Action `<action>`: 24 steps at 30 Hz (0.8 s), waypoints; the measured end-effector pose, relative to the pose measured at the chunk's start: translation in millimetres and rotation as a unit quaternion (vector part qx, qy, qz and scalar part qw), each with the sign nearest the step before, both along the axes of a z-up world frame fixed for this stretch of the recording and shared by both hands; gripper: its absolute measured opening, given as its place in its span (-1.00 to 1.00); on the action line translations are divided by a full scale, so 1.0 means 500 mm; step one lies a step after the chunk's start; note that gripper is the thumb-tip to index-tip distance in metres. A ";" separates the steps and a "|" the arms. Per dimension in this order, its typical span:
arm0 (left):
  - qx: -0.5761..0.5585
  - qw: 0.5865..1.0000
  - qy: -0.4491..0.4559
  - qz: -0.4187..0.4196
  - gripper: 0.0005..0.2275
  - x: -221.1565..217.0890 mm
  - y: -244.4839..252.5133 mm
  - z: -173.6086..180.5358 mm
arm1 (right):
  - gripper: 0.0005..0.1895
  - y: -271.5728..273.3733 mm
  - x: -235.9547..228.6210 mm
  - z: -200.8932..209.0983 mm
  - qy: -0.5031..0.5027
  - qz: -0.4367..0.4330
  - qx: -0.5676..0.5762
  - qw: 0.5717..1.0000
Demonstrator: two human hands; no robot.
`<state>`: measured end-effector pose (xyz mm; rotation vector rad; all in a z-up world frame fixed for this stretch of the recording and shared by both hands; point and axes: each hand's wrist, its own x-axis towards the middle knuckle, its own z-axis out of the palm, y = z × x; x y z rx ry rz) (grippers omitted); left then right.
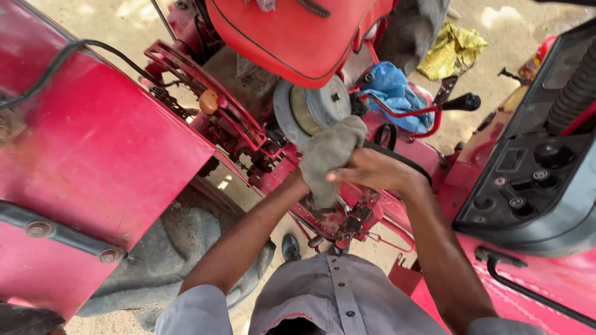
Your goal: The person wipes down a red tractor with a cloth, cleaning the side panel, engine area, and seat surroundings. They pull and reposition a drive belt, use a wrench on a component, and wipe the steering wheel and dashboard surfaces.
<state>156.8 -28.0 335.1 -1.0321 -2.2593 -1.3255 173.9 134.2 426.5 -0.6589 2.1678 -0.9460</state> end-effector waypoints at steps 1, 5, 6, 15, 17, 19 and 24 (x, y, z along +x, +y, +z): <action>0.099 0.991 -0.074 -0.046 -0.79 -0.012 0.004 -0.029 | -0.19 -0.029 0.022 0.040 0.038 0.014 0.181 0.983; 0.322 0.862 -0.358 -0.156 -0.69 -0.007 -0.024 -0.014 | -0.38 -0.004 0.031 -0.020 0.298 0.070 -0.006 0.952; 0.320 0.862 -0.359 -0.163 -0.69 -0.006 -0.024 -0.009 | -0.38 0.005 0.034 -0.022 0.299 0.063 -0.004 0.952; 0.481 0.728 -0.434 -0.223 -0.77 0.004 0.048 -0.053 | -0.65 -0.037 0.025 -0.143 -0.230 -0.224 -0.610 0.724; 0.536 0.713 -0.394 -0.223 -0.80 0.011 0.060 -0.071 | -0.59 -0.070 0.014 -0.182 -0.232 -0.336 -0.520 0.750; 0.561 0.703 -0.376 -0.223 -0.81 0.027 0.065 -0.085 | -0.58 -0.089 0.031 -0.212 -0.147 -0.425 -0.475 0.757; 0.455 0.854 -0.250 -0.031 -0.82 0.076 0.074 -0.149 | -0.72 -0.098 0.052 -0.240 0.278 -0.404 -0.330 0.806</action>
